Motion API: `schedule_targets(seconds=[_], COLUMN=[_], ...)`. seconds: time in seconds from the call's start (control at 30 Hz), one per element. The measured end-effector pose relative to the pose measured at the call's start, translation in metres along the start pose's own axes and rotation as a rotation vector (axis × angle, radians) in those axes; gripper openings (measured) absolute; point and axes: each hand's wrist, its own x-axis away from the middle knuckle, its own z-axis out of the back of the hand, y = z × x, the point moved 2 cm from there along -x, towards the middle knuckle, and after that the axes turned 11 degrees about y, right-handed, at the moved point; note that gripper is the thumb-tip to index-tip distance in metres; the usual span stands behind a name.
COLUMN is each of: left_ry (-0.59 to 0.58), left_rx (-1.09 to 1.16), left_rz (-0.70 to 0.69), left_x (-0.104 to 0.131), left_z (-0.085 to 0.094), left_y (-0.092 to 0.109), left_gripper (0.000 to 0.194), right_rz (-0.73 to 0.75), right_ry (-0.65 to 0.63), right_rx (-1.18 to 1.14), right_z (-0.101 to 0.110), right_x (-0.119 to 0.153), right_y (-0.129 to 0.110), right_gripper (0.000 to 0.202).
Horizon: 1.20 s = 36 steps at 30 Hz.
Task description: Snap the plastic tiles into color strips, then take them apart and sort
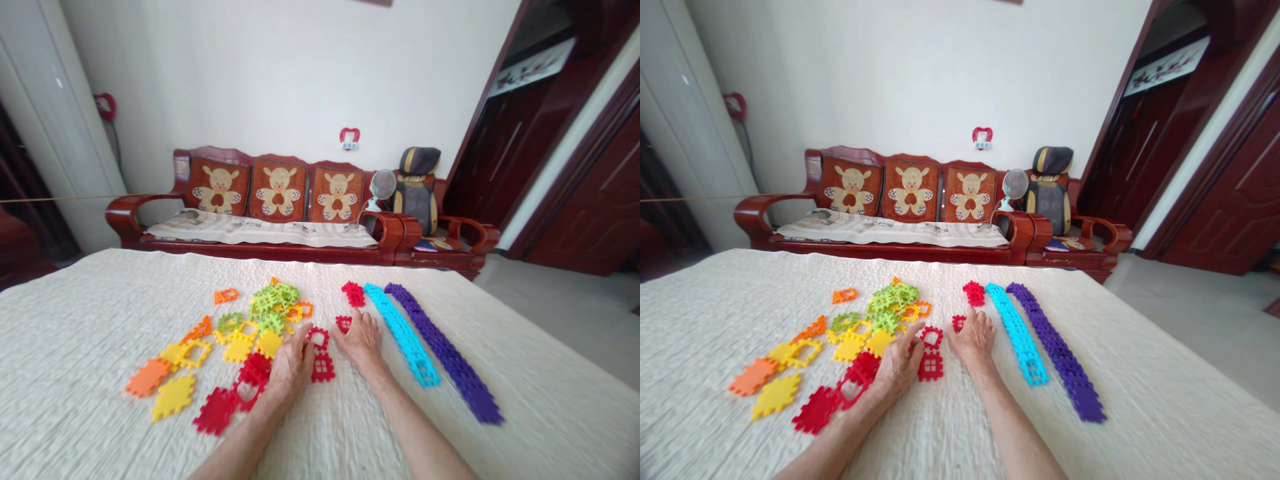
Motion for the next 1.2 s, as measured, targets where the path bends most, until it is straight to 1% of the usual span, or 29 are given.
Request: schedule_targets(seconds=[0.1, 0.2, 0.3, 0.43, 0.53, 0.77, 1.03, 1.2], left_ry=[-0.007, 0.009, 0.007, 0.001, -0.010, 0.008, -0.004, 0.019], left_rx=[-0.024, -0.018, 0.001, 0.003, 0.005, 0.048, 0.058, 0.081], left_rz=[0.045, 0.038, 0.012, 0.001, 0.010, 0.025, 0.022, 0.042], left_x=[0.000, 0.000, 0.000, -0.001, -0.002, -0.001, -0.001, -0.002], left_z=[0.000, 0.001, 0.001, 0.003, 0.004, 0.002, 0.002, 0.005], left_y=[0.000, 0.001, 0.002, 0.002, 0.002, 0.002, 0.002, 0.003], left_gripper=[0.038, 0.037, 0.037, 0.038, 0.038, 0.037, 0.038, 0.036], right_rz=[0.054, 0.037, -0.024, -0.104, -0.107, -0.102, -0.117, -0.135], right_ry=[-0.003, 0.095, 0.177, 0.141, 0.127, 0.128, 0.085, 0.121], right_rx=[-0.091, -0.212, -0.217, -0.117, -0.053, -0.011, 0.027, -0.006], right_z=[-0.005, -0.010, -0.018, -0.029, -0.031, -0.032, -0.032, -0.026], right_x=[-0.004, -0.016, -0.033, -0.047, -0.047, -0.046, -0.048, -0.047], right_y=[0.006, 0.018, 0.029, 0.034, 0.031, 0.028, 0.026, 0.026], right_gripper=[0.050, 0.050, 0.052, 0.054, 0.053, 0.052, 0.049, 0.053])
